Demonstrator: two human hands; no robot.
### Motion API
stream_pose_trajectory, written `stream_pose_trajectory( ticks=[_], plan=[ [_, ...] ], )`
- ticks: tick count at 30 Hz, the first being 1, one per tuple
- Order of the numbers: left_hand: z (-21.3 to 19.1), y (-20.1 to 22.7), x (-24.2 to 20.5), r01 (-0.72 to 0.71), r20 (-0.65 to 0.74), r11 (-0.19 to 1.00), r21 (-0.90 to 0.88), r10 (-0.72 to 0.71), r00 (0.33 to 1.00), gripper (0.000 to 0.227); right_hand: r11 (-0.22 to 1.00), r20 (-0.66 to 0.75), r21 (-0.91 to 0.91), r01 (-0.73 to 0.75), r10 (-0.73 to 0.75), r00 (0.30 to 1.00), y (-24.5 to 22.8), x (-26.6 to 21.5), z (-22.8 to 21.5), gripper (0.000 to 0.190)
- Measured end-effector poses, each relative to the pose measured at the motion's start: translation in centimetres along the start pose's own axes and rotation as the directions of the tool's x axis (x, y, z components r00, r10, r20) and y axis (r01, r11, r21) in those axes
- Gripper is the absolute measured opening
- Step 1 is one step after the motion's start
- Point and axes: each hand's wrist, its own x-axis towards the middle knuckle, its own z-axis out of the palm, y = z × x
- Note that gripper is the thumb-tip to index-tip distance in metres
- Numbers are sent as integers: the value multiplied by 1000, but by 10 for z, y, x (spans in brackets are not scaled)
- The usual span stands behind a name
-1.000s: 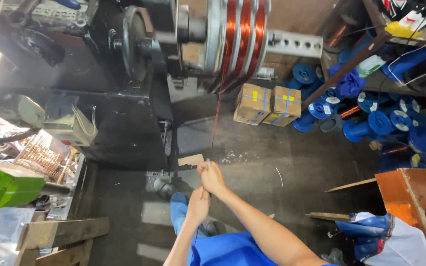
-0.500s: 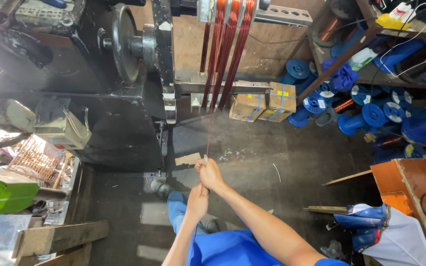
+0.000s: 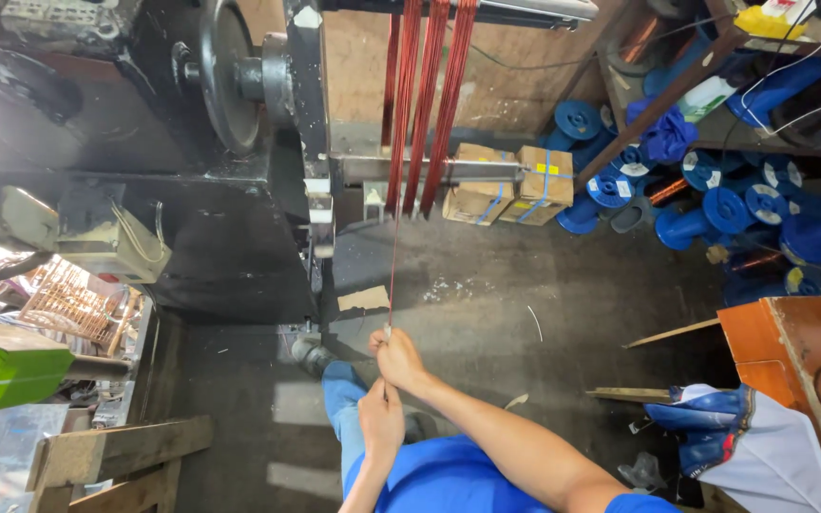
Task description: Winding copper wire onto a machine and securing the ends.
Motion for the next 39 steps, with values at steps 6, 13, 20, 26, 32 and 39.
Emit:
stream_pose_trajectory(
  ticks=[6, 13, 20, 26, 32, 39],
  plan=[
    [5, 7, 12, -119, 52, 992, 46, 117, 992, 34, 999, -50, 13, 52, -51, 997, -10, 3, -17, 13],
    [2, -26, 13, -138, 98, 968, 210, 120, 988, 23, 998, -71, -44, 39, -42, 997, 3, -3, -1, 17],
    [-27, 50, 9, -258, 26, 952, 166, 258, 966, 20, 966, -125, 80, 246, -235, 964, -64, -2, -36, 20],
    [-69, 151, 31, -208, 44, 978, 5, 207, 977, 35, 938, -50, 344, 49, -33, 998, -136, 25, -73, 22],
    [-83, 174, 20, -253, 21, 961, -112, 256, 966, 33, 920, -1, 369, 132, -142, 990, -158, 13, -84, 34],
    [-59, 175, 34, -268, 33, 948, -173, 278, 960, 33, 961, -55, 182, 208, -202, 978, -127, 40, -99, 31]
  ],
)
